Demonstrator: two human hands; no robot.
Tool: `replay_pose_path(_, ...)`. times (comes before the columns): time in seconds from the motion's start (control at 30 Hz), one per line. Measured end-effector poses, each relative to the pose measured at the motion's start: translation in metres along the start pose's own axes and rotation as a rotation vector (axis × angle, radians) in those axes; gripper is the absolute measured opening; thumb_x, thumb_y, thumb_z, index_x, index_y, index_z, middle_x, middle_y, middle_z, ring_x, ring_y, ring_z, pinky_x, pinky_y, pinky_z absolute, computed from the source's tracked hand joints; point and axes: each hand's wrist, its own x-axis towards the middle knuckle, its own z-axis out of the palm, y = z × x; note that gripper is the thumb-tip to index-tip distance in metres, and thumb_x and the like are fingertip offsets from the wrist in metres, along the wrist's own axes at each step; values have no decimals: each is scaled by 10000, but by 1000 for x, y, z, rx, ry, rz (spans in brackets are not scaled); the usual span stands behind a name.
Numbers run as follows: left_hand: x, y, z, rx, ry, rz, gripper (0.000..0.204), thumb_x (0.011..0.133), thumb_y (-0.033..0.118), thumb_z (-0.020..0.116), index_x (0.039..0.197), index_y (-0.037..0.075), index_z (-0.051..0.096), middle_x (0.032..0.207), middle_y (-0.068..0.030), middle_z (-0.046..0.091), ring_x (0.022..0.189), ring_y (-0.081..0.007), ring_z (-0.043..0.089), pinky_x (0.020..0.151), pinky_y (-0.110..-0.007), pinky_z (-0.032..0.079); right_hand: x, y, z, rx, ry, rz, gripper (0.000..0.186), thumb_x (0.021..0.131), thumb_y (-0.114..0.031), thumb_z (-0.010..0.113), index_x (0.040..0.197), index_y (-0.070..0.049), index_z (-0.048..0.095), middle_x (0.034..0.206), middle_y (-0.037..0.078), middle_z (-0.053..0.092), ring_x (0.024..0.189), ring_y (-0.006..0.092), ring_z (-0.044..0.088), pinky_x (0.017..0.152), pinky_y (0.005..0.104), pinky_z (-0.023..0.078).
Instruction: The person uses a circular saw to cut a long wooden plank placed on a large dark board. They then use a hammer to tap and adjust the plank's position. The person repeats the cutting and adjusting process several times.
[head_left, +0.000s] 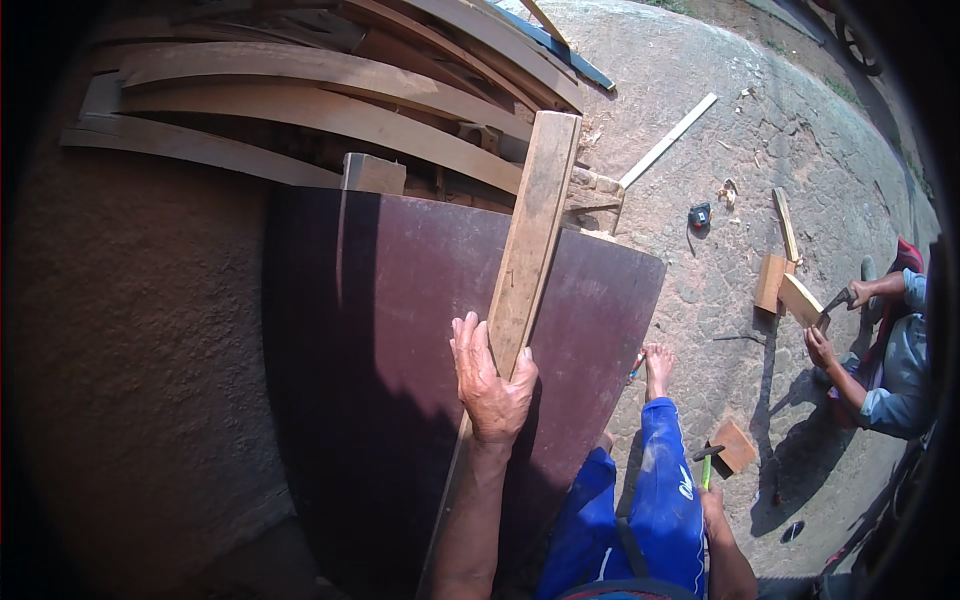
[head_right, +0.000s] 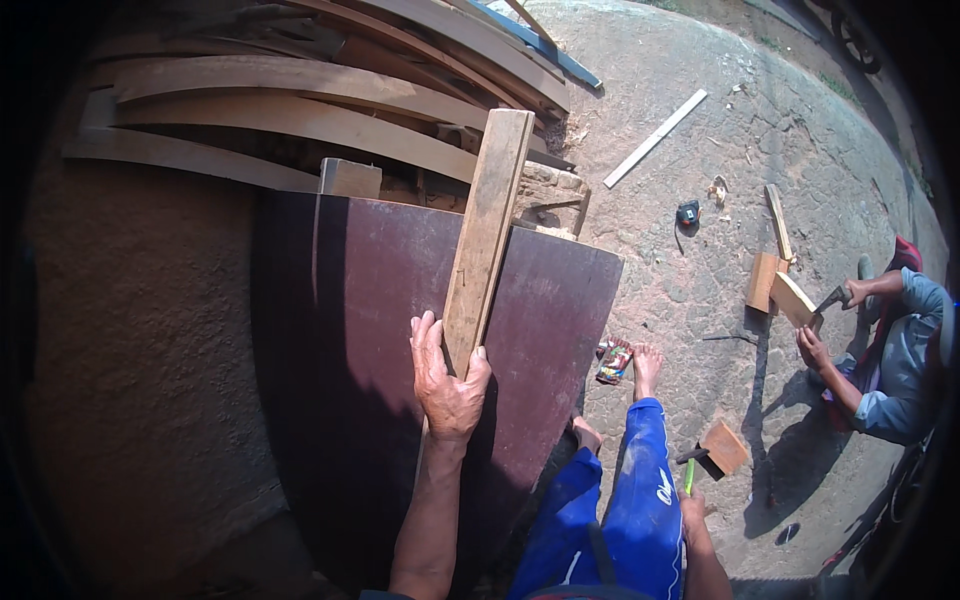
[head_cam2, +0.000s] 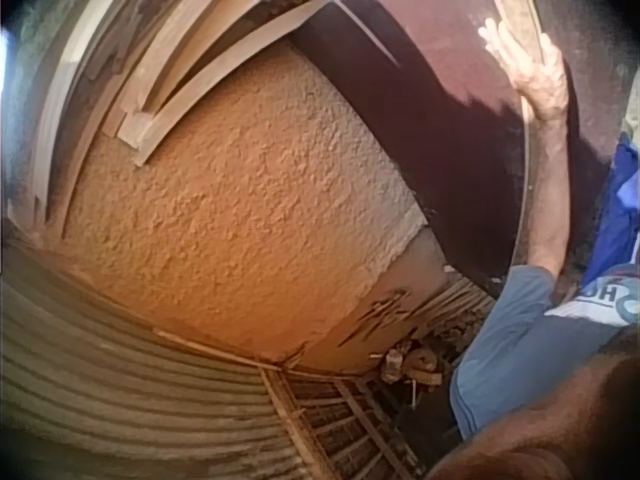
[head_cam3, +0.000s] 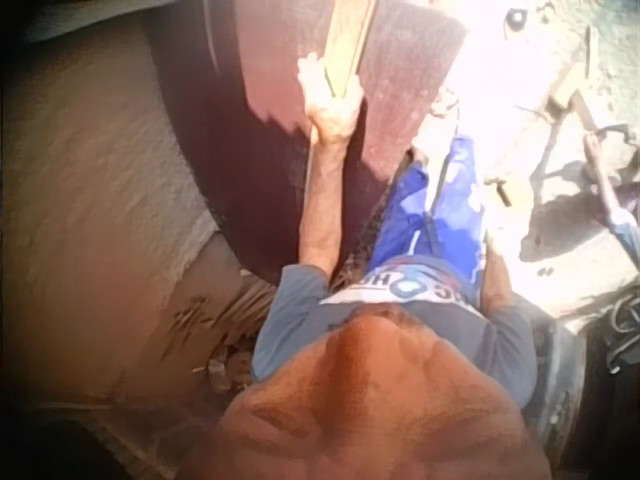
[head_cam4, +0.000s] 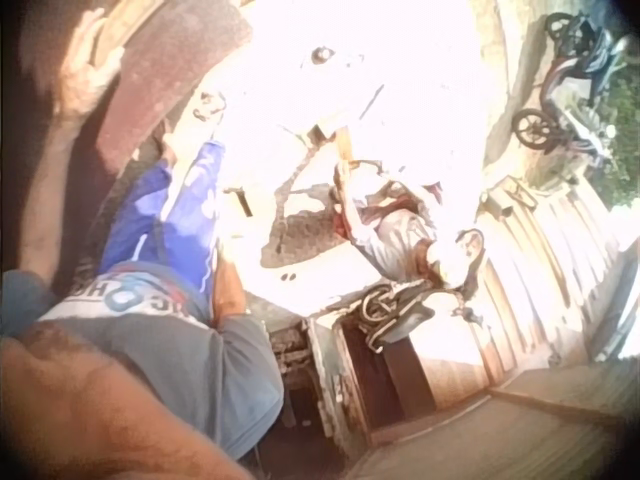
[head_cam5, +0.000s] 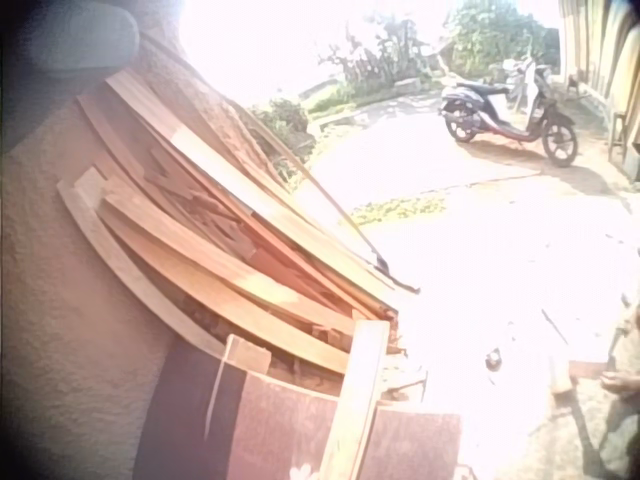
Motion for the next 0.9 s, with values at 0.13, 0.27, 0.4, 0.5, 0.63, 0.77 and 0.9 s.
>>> replay_pose_path(0.13, -2, -2, 5, 30, 20, 16, 663, 816, 176, 784, 1366, -96, 531, 1479, -270, 503, 1450, -468, 416, 1207, -587, 331, -12, -34, 12, 2, 33, -16, 366, 1000, -44, 553, 1360, 19, 587, 961, 100, 677, 739, 171, 630, 652, 343, 521)
replay_pose_path(0.27, -2, -3, 7, 70, 16, 33, 668, 823, 185, 772, 1374, -100, 525, 1489, -261, 494, 1455, -459, 413, 1208, -588, 331, -21, -59, 12, -435, 132, -325, 384, 1011, -130, 528, 1354, 35, 580, 961, 146, 663, 791, 231, 613, 737, 401, 503)
replay_pose_path(0.4, -5, -4, 8, 98, 22, 26, 685, 830, 193, 764, 1393, -104, 511, 1499, -258, 485, 1464, -455, 401, 1213, -590, 321, -79, -173, 35, -454, 53, -437, 441, 1059, -197, 454, 1435, 20, 528, 927, 214, 645, 868, 296, 625, 821, 438, 501)
replay_pose_path(0.5, -5, -4, 10, 82, 16, 31, 687, 840, 192, 756, 1403, -111, 504, 1514, -263, 473, 1474, -455, 386, 1220, -593, 302, -114, -241, 58, -394, 74, -655, 481, 1068, -167, 441, 1521, -5, 448, 862, 190, 617, 762, 292, 601, 730, 400, 502)
replay_pose_path(0.63, -6, -5, 8, 54, -1, 21, 694, 860, 204, 739, 1418, -125, 491, 1548, -273, 441, 1495, -449, 353, 1240, -595, 243, -179, -348, 99, -420, 83, -974, 548, 1062, -118, 478, 1595, -53, 365, 792, 107, 575, 684, 203, 572, 645, 349, 498)
replay_pose_path(0.77, -3, -3, 6, 62, -32, 13, 720, 881, 257, 715, 1436, -135, 476, 1572, -281, 410, 1524, -427, 310, 1257, -601, 169, -186, -419, 138, -557, -7, -1460, 665, 1004, -17, 561, 1622, -122, 341, 827, 159, 613, 690, 287, 622, 650, 385, 519)
replay_pose_path(0.9, -4, -5, 8, 87, -37, 3, 735, 901, 291, 694, 1461, -124, 461, 1578, -271, 407, 1535, -413, 291, 1264, -598, 147, -199, -467, 169, -905, -50, -1628, 865, 852, -16, 700, 1625, -200, 359, 806, 143, 554, 670, 322, 629, 625, 441, 546)
